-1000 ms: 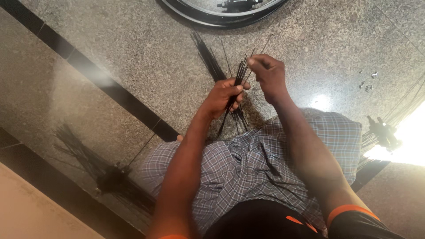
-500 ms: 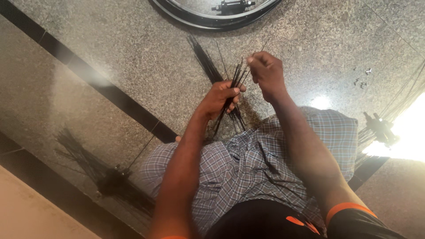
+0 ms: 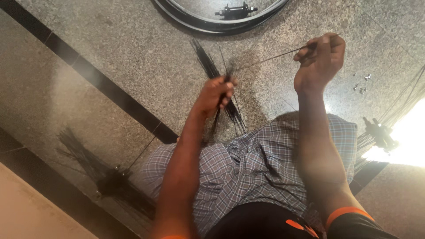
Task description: The person sits on the floor and gathers thin black wires into a bundle. They then use a small metal fastener to secure the bundle, twisting the fastener with their fingers to tighten it around the wires.
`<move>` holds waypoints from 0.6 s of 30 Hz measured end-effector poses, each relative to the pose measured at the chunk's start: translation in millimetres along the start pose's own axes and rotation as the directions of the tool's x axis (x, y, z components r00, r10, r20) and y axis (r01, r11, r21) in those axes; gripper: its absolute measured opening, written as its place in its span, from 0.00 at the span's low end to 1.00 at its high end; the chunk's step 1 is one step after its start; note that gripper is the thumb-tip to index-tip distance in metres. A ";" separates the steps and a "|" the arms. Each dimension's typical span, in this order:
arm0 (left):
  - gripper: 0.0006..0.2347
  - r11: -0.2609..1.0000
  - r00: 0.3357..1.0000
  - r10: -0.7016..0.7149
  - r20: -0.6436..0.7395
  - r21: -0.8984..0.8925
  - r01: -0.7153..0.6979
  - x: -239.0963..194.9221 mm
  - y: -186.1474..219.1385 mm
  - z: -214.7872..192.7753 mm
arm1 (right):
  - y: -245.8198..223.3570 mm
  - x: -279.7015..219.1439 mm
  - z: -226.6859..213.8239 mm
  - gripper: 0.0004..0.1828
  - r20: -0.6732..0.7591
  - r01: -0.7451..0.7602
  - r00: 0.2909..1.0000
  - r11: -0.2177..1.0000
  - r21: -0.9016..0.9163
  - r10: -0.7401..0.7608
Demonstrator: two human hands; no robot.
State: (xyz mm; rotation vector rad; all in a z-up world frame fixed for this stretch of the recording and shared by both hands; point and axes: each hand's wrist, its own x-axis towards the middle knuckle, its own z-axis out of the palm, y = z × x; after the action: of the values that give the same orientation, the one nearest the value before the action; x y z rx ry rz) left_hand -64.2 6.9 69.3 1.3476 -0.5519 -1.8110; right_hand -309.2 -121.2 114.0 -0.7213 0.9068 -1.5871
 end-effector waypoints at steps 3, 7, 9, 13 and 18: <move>0.11 0.967 0.980 0.130 -0.150 -0.201 -0.158 3.1 4.7 -10.9 | 0.9 -18.8 5.7 0.03 0.048 -0.103 0.993 0.983 -0.153 0.112; 0.13 0.804 0.880 0.291 -0.376 -0.402 -0.438 2.6 11.7 -41.3 | 16.7 -55.4 7.7 0.05 0.195 -0.149 0.902 0.701 -0.698 0.386; 0.13 0.720 0.833 0.349 -0.430 -0.446 -0.532 2.3 12.6 -50.5 | 33.5 -75.9 12.3 0.05 0.284 -0.135 0.772 0.584 -0.800 0.568; 0.14 0.747 0.775 0.365 -0.516 -0.334 -0.575 2.7 10.0 -50.2 | 60.1 -121.6 22.8 0.05 0.430 0.061 0.688 0.545 -0.836 0.584; 0.16 0.831 0.771 0.374 -0.516 -0.183 -0.526 5.3 4.0 -35.9 | 68.0 -141.7 26.3 0.12 0.435 0.074 0.630 0.508 -0.858 0.644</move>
State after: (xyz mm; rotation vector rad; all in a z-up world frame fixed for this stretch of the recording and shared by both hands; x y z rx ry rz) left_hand -30.0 4.3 57.0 1.2249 -0.2748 -1.0687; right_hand -224.5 6.9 71.8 -1.6098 1.0544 -0.2917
